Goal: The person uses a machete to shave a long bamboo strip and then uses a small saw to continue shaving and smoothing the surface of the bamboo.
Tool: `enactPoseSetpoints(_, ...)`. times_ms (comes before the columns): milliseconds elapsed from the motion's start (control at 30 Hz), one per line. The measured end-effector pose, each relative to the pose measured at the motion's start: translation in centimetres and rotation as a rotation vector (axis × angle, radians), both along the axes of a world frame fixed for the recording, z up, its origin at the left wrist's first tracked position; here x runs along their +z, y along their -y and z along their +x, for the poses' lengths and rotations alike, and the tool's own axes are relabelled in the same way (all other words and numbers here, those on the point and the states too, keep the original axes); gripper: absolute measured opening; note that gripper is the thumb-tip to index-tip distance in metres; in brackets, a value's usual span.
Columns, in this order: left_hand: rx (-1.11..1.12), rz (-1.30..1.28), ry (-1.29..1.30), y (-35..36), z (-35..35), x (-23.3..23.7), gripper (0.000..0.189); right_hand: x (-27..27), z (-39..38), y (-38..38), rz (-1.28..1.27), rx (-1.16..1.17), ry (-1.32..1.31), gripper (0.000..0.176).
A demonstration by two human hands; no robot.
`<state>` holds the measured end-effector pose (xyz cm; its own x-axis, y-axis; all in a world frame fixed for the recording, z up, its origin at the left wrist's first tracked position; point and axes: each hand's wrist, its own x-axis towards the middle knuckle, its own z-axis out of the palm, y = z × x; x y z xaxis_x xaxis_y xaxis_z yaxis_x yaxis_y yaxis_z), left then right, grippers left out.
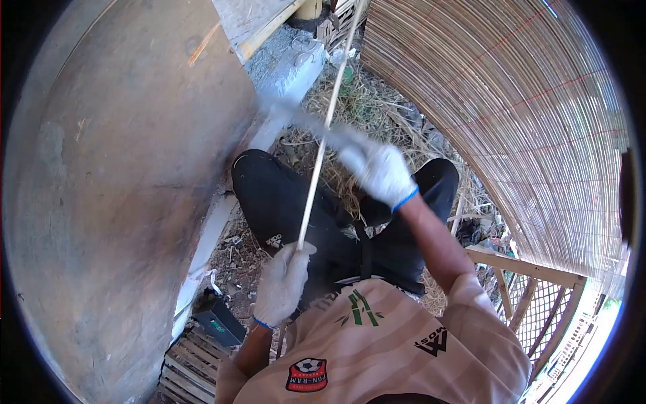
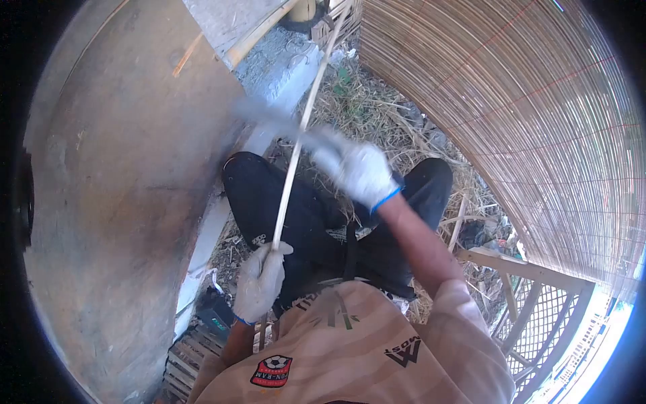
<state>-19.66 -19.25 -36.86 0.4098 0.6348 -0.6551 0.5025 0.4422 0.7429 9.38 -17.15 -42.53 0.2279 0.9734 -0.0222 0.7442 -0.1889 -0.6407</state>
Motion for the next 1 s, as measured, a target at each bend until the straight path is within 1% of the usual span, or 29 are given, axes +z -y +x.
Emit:
enactPoseSetpoints(33,0.039,-0.042,0.062,0.8,-0.5,-0.5,0.037,0.8,1.4,-0.9,-0.121,-0.148,-0.058,0.060)
enactPoseSetpoints(67,0.079,-0.084,0.123,1.3,-0.8,-0.8,0.035,0.7,2.5,-1.1,-0.091,-0.167,-0.055,0.061)
enactPoseSetpoints(100,0.080,-0.089,0.113,1.3,-0.8,-0.9,0.035,0.7,3.3,-1.0,-0.061,-0.181,-0.050,0.063)
enactPoseSetpoints(133,0.073,-0.103,0.147,1.3,-0.6,-0.9,0.037,1.1,3.7,-0.6,-0.121,-0.117,-0.037,0.063)
enactPoseSetpoints(167,0.066,-0.118,0.184,1.2,-0.3,-1.0,0.040,0.7,3.3,0.1,-0.128,-0.114,-0.041,0.063)
enactPoseSetpoints(233,0.062,-0.147,0.203,0.7,1.2,-1.1,0.042,0.2,2.0,2.5,0.132,0.175,-0.071,0.066)
enactPoseSetpoints(300,0.057,-0.079,0.193,0.4,2.4,-1.8,0.042,0.7,0.1,4.2,-0.028,0.292,-0.129,0.071)
enactPoseSetpoints(333,0.073,-0.099,0.197,0.2,2.6,-1.9,0.036,1.0,-1.0,5.0,-0.038,0.347,-0.130,0.075)
enactPoseSetpoints(367,0.076,-0.101,0.189,0.3,2.5,-2.4,0.036,0.7,-2.1,5.6,0.032,0.381,-0.089,0.066)
enactPoseSetpoints(433,0.029,-0.128,0.152,0.1,2.0,-3.9,0.035,1.0,-3.6,6.2,-0.093,0.425,-0.112,0.052)
enactPoseSetpoints(467,-0.071,-0.063,0.023,0.0,1.6,-4.2,0.033,1.4,-4.3,6.4,-0.159,0.444,-0.126,0.042)
enactPoseSetpoints(500,-0.090,-0.065,0.016,0.2,1.1,-5.2,0.033,1.3,-4.7,6.8,-0.106,0.434,-0.142,0.036)
enactPoseSetpoints(567,-0.232,0.305,0.014,0.8,0.4,-7.2,0.031,-0.6,-5.1,7.4,0.016,0.445,-0.116,0.032)
enactPoseSetpoints(600,-0.249,0.301,0.019,0.7,0.8,-6.6,0.031,-1.3,-5.3,7.6,0.012,0.427,-0.115,0.032)
enactPoseSetpoints(667,-0.222,0.162,-0.027,0.4,1.7,-5.3,0.029,-2.3,-5.3,7.3,-0.076,0.338,-0.034,0.027)
enactPoseSetpoints(700,-0.227,0.160,-0.025,0.7,1.4,-6.2,0.029,-2.7,-5.1,7.1,-0.058,0.275,-0.059,0.023)
enactPoseSetpoints(767,-0.394,0.565,-0.004,1.5,0.5,-8.8,0.030,-4.1,-4.4,6.3,-0.025,0.286,0.016,0.020)
enactPoseSetpoints(800,-0.388,0.569,-0.007,1.1,1.1,-7.5,0.030,-4.4,-4.1,5.8,0.082,0.294,0.067,0.019)
enactPoseSetpoints(833,-0.276,0.355,0.002,0.3,2.1,-5.0,0.029,-3.8,-3.5,5.0,0.099,0.251,0.097,0.022)
enactPoseSetpoints(867,-0.163,0.140,0.010,0.1,2.7,-3.5,0.028,-4.0,-2.6,4.3,-0.015,0.144,0.093,0.027)
enactPoseSetpoints(900,-0.157,0.141,0.006,0.6,2.8,-3.3,0.028,-4.4,-1.3,3.5,-0.128,0.039,0.091,0.031)
enactPoseSetpoints(967,-0.032,0.001,0.063,1.5,2.6,-2.9,0.022,-5.1,1.4,1.6,-0.237,-0.197,0.012,0.030)
enactPoseSetpoints(1000,-0.016,-0.022,0.108,1.5,2.6,-2.5,0.021,-4.7,2.0,1.5,-0.218,-0.224,-0.006,0.029)
